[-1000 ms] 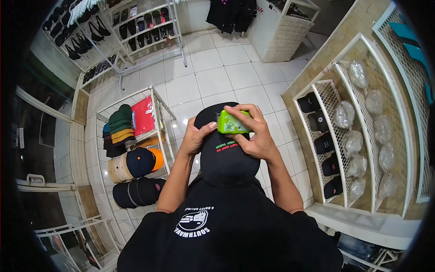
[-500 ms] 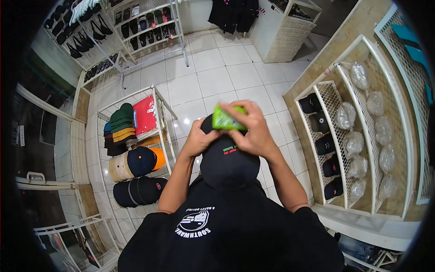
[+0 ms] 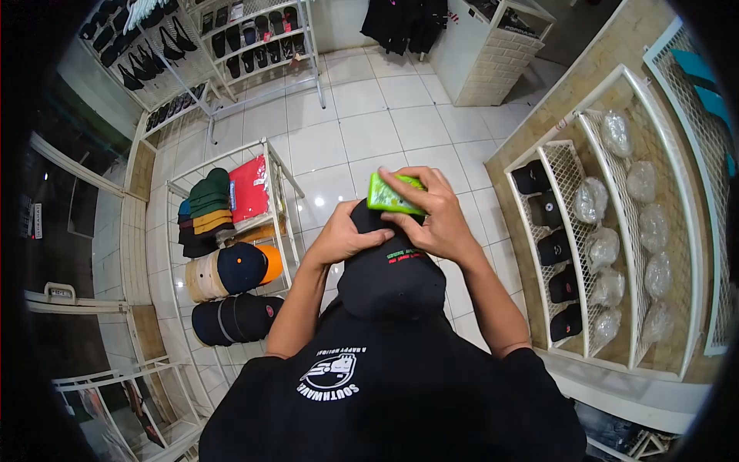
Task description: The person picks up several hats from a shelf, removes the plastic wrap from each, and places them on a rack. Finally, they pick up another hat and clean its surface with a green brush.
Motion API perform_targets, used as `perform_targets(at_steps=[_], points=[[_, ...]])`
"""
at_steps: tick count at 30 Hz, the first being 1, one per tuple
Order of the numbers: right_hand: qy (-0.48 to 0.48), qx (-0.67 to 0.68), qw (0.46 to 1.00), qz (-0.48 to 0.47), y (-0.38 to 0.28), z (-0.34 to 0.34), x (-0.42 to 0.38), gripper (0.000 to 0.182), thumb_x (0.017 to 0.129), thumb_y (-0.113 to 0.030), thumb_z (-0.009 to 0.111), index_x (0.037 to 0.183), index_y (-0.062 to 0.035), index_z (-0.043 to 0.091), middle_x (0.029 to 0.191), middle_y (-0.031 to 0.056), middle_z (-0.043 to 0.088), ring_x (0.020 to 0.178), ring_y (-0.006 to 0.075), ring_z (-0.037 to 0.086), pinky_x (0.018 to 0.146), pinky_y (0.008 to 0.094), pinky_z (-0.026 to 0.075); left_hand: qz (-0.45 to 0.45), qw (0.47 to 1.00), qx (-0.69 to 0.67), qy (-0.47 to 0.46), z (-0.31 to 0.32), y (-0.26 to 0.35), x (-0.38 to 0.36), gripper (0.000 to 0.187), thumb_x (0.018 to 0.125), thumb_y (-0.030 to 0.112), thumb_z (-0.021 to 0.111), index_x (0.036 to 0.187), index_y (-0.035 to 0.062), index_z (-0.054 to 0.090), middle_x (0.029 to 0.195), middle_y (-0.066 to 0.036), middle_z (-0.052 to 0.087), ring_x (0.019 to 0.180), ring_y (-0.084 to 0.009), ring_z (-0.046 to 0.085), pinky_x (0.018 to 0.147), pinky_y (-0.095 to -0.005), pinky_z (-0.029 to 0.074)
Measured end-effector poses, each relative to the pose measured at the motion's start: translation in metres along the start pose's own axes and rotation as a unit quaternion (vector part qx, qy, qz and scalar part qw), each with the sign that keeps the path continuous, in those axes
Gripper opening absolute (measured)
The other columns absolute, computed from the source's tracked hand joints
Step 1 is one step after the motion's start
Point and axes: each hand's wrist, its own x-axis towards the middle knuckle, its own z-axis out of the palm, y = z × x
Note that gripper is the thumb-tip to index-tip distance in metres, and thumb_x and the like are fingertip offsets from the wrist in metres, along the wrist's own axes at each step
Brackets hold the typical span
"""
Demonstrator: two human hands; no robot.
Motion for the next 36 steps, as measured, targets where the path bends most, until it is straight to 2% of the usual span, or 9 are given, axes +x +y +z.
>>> perform_targets(at_steps=[3,9,12,16,18,22,25,29,36], points=[[0.029,0.043,0.997,0.065,0.019,0.004,-0.003,0.058,0.075,-0.018,0.077,0.131,-0.0145,0.063,0.113,0.0127,0.062,0.101,0.0311,0.056,0.092,0.0397,0.044,-0.110,0.994,-0.012,0.000,0.001,0.008,0.000,0.038,0.073,0.006,0.081,0.107,-0.0028,0.065,0.094,-0.004,0.069,0.083,-0.0099,0.064,0.076,-0.0261,0.053],[-0.024,0.033,0.999,0.020,0.003,0.009,-0.015,0.055,0.077,-0.018,0.076,0.131,-0.0156,0.063,0.114,0.0134,0.061,0.106,0.0304,0.057,0.094,0.0388,0.044,0.015,1.000,0.009,-0.001,-0.006,-0.011,0.002,0.031,0.076,0.006,0.077,0.104,-0.0059,0.066,0.089,-0.006,0.070,0.078,-0.0105,0.064,0.073,-0.0264,0.054],[0.108,-0.098,0.980,0.137,0.064,0.010,-0.021,0.055,0.078,-0.018,0.077,0.130,-0.0161,0.063,0.111,0.0130,0.060,0.103,0.0315,0.057,0.092,0.0406,0.045,-0.034,0.999,-0.029,0.021,-0.007,-0.005,0.002,0.031,0.078,0.004,0.075,0.106,-0.0065,0.067,0.093,-0.007,0.070,0.083,-0.0112,0.065,0.077,-0.0265,0.054],[0.170,0.232,0.937,0.198,0.067,0.003,-0.046,0.053,0.088,-0.020,0.070,0.135,-0.0020,0.054,0.121,0.0133,0.062,0.113,0.0243,0.058,0.099,0.0345,0.044,0.011,0.992,-0.073,0.099,-0.010,0.008,0.000,0.030,0.082,0.005,0.074,0.109,-0.0051,0.065,0.095,-0.007,0.070,0.083,-0.0128,0.066,0.077,-0.0276,0.055],[0.124,0.505,0.825,0.222,0.064,-0.001,-0.053,0.055,0.091,-0.022,0.066,0.136,0.0059,0.049,0.126,0.0153,0.060,0.116,0.0195,0.058,0.102,0.0307,0.044,0.043,0.980,-0.137,0.138,-0.011,-0.006,0.004,0.029,0.085,0.008,0.074,0.110,-0.0036,0.064,0.097,-0.007,0.070,0.088,-0.0137,0.066,0.082,-0.0292,0.054],[0.035,0.690,0.683,0.237,0.082,0.009,-0.062,0.057,0.092,-0.025,0.062,0.135,0.0091,0.047,0.124,0.0159,0.061,0.114,0.0182,0.060,0.100,0.0285,0.045,0.059,0.968,-0.192,0.148,-0.002,-0.015,-0.002,0.029,0.087,0.010,0.073,0.112,-0.0021,0.065,0.099,-0.006,0.070,0.091,-0.0127,0.065,0.087,-0.0290,0.052],[-0.013,0.658,0.716,0.233,0.088,0.002,-0.053,0.055,0.091,-0.023,0.063,0.134,0.0083,0.048,0.121,0.0144,0.063,0.111,0.0180,0.061,0.099,0.0280,0.046,0.042,0.978,-0.171,0.116,-0.005,-0.031,-0.003,0.030,0.087,0.009,0.073,0.114,-0.0007,0.065,0.100,-0.005,0.070,0.090,-0.0118,0.065,0.086,-0.0280,0.052],[-0.098,0.457,0.856,0.221,0.075,-0.027,-0.031,0.049,0.084,-0.018,0.074,0.126,0.0027,0.061,0.120,0.0114,0.065,0.109,0.0167,0.061,0.098,0.0298,0.046,-0.073,0.997,-0.002,-0.015,-0.025,-0.019,-0.008,0.036,0.086,0.005,0.071,0.120,-0.0017,0.062,0.102,-0.004,0.069,0.090,-0.0099,0.064,0.085,-0.0270,0.052],[-0.147,0.303,0.930,0.149,0.050,-0.018,-0.002,0.049,0.079,-0.022,0.080,0.123,-0.0054,0.065,0.110,0.0113,0.066,0.103,0.0187,0.063,0.093,0.0323,0.048,-0.193,0.964,-0.154,-0.099,-0.010,-0.022,-0.015,0.057,0.081,0.006,0.072,0.134,-0.0046,0.051,0.122,-0.011,0.063,0.114,-0.0216,0.059,0.100,-0.0349,0.045]])
